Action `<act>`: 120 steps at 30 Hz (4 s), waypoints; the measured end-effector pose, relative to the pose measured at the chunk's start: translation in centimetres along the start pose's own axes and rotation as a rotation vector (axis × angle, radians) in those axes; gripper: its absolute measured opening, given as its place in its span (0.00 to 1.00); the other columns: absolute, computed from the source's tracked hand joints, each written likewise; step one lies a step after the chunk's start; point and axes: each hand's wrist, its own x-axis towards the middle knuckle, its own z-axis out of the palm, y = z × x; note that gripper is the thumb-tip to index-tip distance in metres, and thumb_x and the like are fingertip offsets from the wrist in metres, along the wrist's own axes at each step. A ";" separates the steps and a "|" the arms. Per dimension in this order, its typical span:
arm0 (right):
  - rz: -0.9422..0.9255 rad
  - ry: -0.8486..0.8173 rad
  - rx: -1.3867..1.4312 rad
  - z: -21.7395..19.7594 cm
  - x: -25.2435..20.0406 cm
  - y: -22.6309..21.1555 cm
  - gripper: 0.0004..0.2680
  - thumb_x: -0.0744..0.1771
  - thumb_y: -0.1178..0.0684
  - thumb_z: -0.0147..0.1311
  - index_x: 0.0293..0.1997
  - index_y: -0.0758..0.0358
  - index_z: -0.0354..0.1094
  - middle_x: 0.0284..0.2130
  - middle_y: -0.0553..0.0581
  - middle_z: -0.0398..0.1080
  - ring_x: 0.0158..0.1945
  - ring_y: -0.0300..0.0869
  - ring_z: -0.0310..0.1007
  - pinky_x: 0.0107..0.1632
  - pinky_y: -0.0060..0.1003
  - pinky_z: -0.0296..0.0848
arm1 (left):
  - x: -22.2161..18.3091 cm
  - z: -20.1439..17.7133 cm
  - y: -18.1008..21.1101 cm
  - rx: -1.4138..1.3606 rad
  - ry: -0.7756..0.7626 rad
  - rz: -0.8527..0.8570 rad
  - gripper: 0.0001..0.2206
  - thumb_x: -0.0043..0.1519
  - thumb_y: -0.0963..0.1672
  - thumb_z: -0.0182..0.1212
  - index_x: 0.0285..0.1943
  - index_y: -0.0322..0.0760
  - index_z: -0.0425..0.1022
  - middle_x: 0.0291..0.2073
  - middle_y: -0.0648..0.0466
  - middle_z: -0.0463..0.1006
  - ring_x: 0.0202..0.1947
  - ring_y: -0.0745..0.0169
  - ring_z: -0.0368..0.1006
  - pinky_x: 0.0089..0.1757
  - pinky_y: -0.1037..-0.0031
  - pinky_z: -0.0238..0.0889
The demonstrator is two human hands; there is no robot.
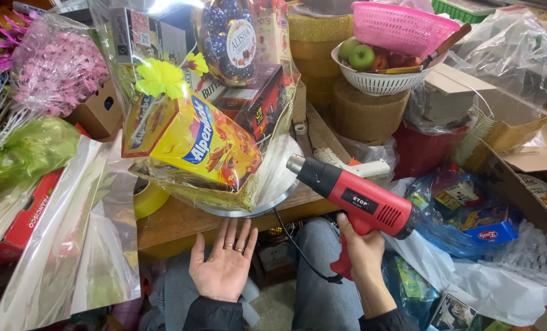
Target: Using a heat gun to shrink-wrap a gift basket filled with various snacks and chocolates.
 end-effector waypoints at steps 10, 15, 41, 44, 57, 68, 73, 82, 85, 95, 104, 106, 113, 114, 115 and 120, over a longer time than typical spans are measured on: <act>0.044 0.024 0.019 0.5 0.5 1.0 0.16 0.60 0.44 0.70 0.45 0.61 0.76 0.30 0.60 0.77 0.33 0.45 0.76 0.36 0.41 0.74 | 0.0 -0.1 0.0 -0.010 0.000 0.002 0.34 0.59 0.54 0.52 0.73 0.35 0.65 0.74 0.46 0.70 0.77 0.37 0.61 0.70 0.45 0.51; 0.043 -0.006 -0.025 0.4 0.1 0.1 0.16 0.61 0.44 0.68 0.48 0.59 0.74 0.33 0.60 0.77 0.36 0.49 0.76 0.39 0.44 0.74 | 0.5 -0.7 0.0 -0.002 -0.025 0.000 0.36 0.60 0.56 0.52 0.75 0.35 0.63 0.76 0.45 0.67 0.77 0.35 0.58 0.71 0.44 0.50; 0.111 0.099 -0.258 -5.4 -2.6 1.1 0.12 0.60 0.46 0.72 0.37 0.64 0.79 0.25 0.62 0.77 0.29 0.48 0.73 0.37 0.42 0.69 | -0.1 1.0 -3.4 0.083 -0.048 -0.149 0.27 0.60 0.54 0.54 0.66 0.41 0.68 0.68 0.47 0.70 0.73 0.39 0.63 0.68 0.45 0.55; 0.117 0.119 -0.222 -5.4 -2.2 2.6 0.14 0.60 0.48 0.72 0.43 0.65 0.79 0.31 0.62 0.78 0.36 0.47 0.74 0.41 0.44 0.71 | 0.2 1.1 -3.5 0.088 -0.062 -0.178 0.32 0.60 0.54 0.54 0.73 0.38 0.64 0.75 0.45 0.65 0.78 0.36 0.54 0.70 0.42 0.52; 0.326 0.016 0.188 -3.6 -4.9 3.9 0.12 0.63 0.54 0.69 0.39 0.76 0.76 0.23 0.72 0.72 0.23 0.55 0.69 0.28 0.48 0.70 | 0.8 0.7 -3.8 0.088 -0.073 -0.182 0.31 0.59 0.53 0.53 0.71 0.38 0.66 0.75 0.45 0.66 0.79 0.35 0.55 0.69 0.42 0.51; 0.377 -0.020 0.191 -3.1 -4.8 4.2 0.13 0.63 0.53 0.69 0.44 0.73 0.73 0.26 0.71 0.71 0.25 0.56 0.68 0.31 0.49 0.71 | 1.8 0.2 -4.0 0.096 -0.082 -0.181 0.25 0.62 0.53 0.53 0.64 0.38 0.68 0.65 0.46 0.72 0.72 0.38 0.63 0.68 0.43 0.54; 0.420 0.021 0.201 -2.7 -6.0 1.4 0.15 0.62 0.52 0.69 0.48 0.71 0.73 0.27 0.71 0.71 0.27 0.55 0.68 0.32 0.48 0.70 | 0.6 1.0 -4.0 0.096 -0.066 -0.184 0.28 0.60 0.53 0.52 0.68 0.37 0.66 0.72 0.45 0.69 0.77 0.38 0.58 0.69 0.43 0.51; 0.299 0.051 0.210 -2.8 -6.1 0.6 0.14 0.62 0.53 0.69 0.42 0.75 0.75 0.27 0.71 0.72 0.26 0.54 0.70 0.32 0.47 0.71 | -0.2 1.7 -4.0 0.086 -0.044 -0.178 0.30 0.61 0.52 0.52 0.71 0.35 0.66 0.72 0.44 0.69 0.79 0.37 0.56 0.70 0.44 0.50; 0.192 0.058 0.205 -3.4 -6.0 -0.3 0.12 0.63 0.55 0.68 0.42 0.78 0.76 0.26 0.71 0.73 0.26 0.53 0.70 0.31 0.45 0.70 | -0.2 1.6 -3.9 0.092 -0.070 -0.175 0.30 0.61 0.52 0.51 0.71 0.36 0.65 0.72 0.45 0.68 0.78 0.37 0.57 0.70 0.44 0.50; 0.017 0.202 0.146 -5.5 -2.1 -1.3 0.12 0.63 0.53 0.69 0.43 0.71 0.74 0.30 0.65 0.75 0.29 0.50 0.73 0.32 0.46 0.75 | -0.8 1.9 -3.7 0.123 -0.073 -0.180 0.31 0.61 0.54 0.50 0.73 0.38 0.64 0.74 0.47 0.67 0.78 0.39 0.56 0.71 0.47 0.48; -0.138 0.231 -0.122 -7.6 -3.7 -8.7 0.16 0.60 0.49 0.69 0.48 0.64 0.73 0.31 0.60 0.71 0.28 0.49 0.70 0.22 0.51 0.76 | -1.6 2.6 -3.2 0.119 -0.038 -0.164 0.32 0.63 0.54 0.48 0.74 0.37 0.62 0.75 0.46 0.66 0.79 0.39 0.55 0.72 0.48 0.49; -0.144 0.212 -0.111 -8.0 -4.1 -9.9 0.21 0.59 0.50 0.70 0.54 0.65 0.71 0.34 0.62 0.72 0.29 0.52 0.72 0.19 0.53 0.79 | -1.8 2.7 -3.1 0.116 -0.018 -0.158 0.30 0.63 0.54 0.48 0.72 0.37 0.63 0.74 0.47 0.67 0.78 0.39 0.56 0.72 0.48 0.48; -0.295 0.227 -0.368 -9.6 -2.0 -8.3 0.22 0.57 0.42 0.72 0.51 0.62 0.75 0.38 0.59 0.79 0.47 0.52 0.77 0.52 0.48 0.70 | -1.5 2.4 -2.8 0.116 0.006 -0.145 0.27 0.64 0.55 0.49 0.68 0.40 0.66 0.69 0.48 0.71 0.76 0.40 0.61 0.71 0.48 0.51; -0.344 0.213 -0.365 -9.6 -2.2 -8.5 0.23 0.57 0.43 0.72 0.54 0.61 0.74 0.40 0.58 0.80 0.49 0.51 0.78 0.54 0.49 0.71 | -1.5 2.5 -2.8 0.114 0.017 -0.143 0.26 0.65 0.55 0.49 0.67 0.39 0.67 0.69 0.48 0.71 0.77 0.40 0.60 0.71 0.48 0.51; -0.345 0.211 -0.366 -9.2 -2.8 -9.0 0.23 0.57 0.43 0.72 0.54 0.61 0.74 0.40 0.58 0.80 0.49 0.51 0.78 0.54 0.49 0.71 | -1.4 2.4 -2.8 0.112 0.017 -0.143 0.26 0.65 0.55 0.49 0.67 0.39 0.67 0.69 0.48 0.71 0.77 0.40 0.60 0.71 0.48 0.51; -0.584 0.127 -0.081 -8.2 -3.7 -8.8 0.23 0.57 0.55 0.72 0.56 0.65 0.71 0.44 0.59 0.76 0.49 0.47 0.75 0.61 0.46 0.74 | 0.0 1.1 -2.8 0.069 -0.020 -0.148 0.25 0.63 0.55 0.51 0.64 0.39 0.67 0.68 0.46 0.72 0.75 0.38 0.62 0.70 0.47 0.53</act>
